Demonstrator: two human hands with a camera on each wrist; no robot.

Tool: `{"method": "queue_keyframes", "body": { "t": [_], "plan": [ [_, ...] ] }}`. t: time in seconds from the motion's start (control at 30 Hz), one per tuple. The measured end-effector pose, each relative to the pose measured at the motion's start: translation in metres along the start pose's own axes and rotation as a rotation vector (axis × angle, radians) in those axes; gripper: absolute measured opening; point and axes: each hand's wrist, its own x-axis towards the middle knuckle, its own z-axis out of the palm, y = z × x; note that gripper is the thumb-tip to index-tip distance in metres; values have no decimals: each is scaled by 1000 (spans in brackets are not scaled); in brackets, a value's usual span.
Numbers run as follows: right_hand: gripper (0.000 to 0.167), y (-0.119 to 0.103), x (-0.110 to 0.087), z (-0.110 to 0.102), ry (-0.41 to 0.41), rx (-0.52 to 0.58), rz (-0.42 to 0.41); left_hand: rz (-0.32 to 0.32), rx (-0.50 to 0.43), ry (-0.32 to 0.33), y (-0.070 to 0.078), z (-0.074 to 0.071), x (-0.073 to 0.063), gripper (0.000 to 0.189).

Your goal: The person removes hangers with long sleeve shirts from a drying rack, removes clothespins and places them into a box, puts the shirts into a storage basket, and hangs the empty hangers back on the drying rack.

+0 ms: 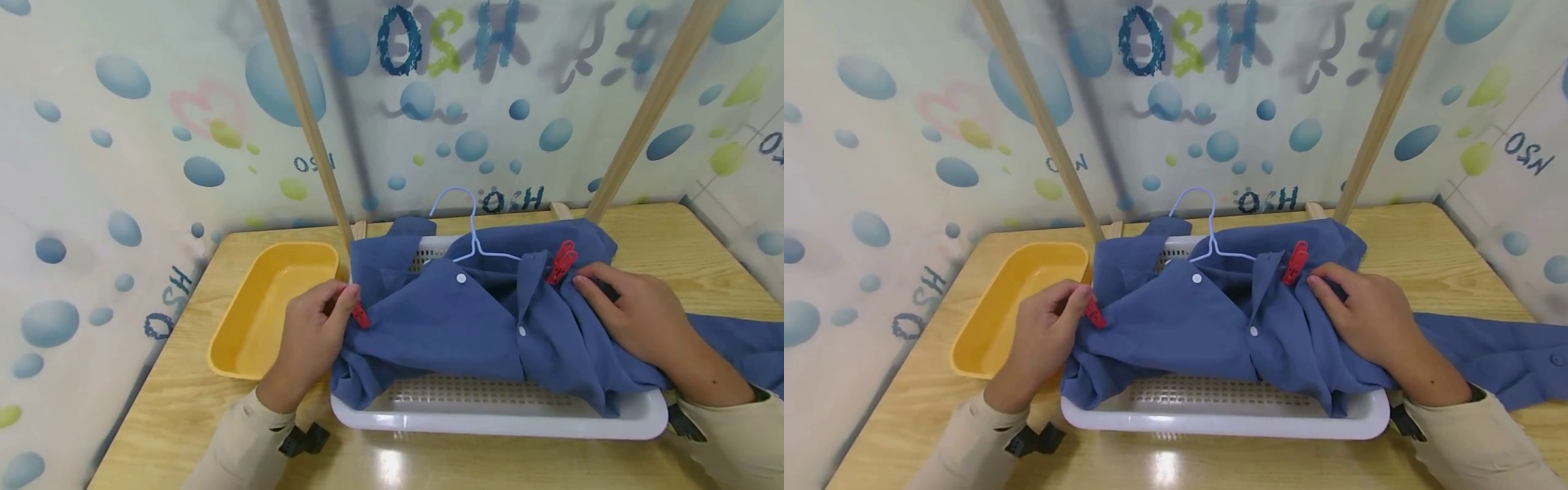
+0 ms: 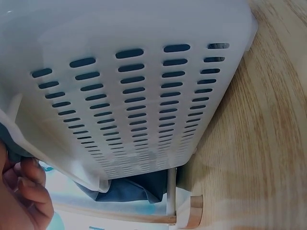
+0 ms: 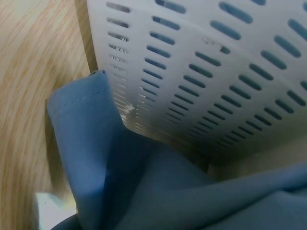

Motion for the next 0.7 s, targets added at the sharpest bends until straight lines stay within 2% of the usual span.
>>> {"method": "queue_keyframes", "body": {
  "t": [0.4,0.7],
  "plan": [
    [7,2,1,-1,3,1,9,33,-32,28,2,-3,4,17],
    [7,1,2,-1,-4,-1,11,37,-2,55,3,-3,2,16]
  ]
}}
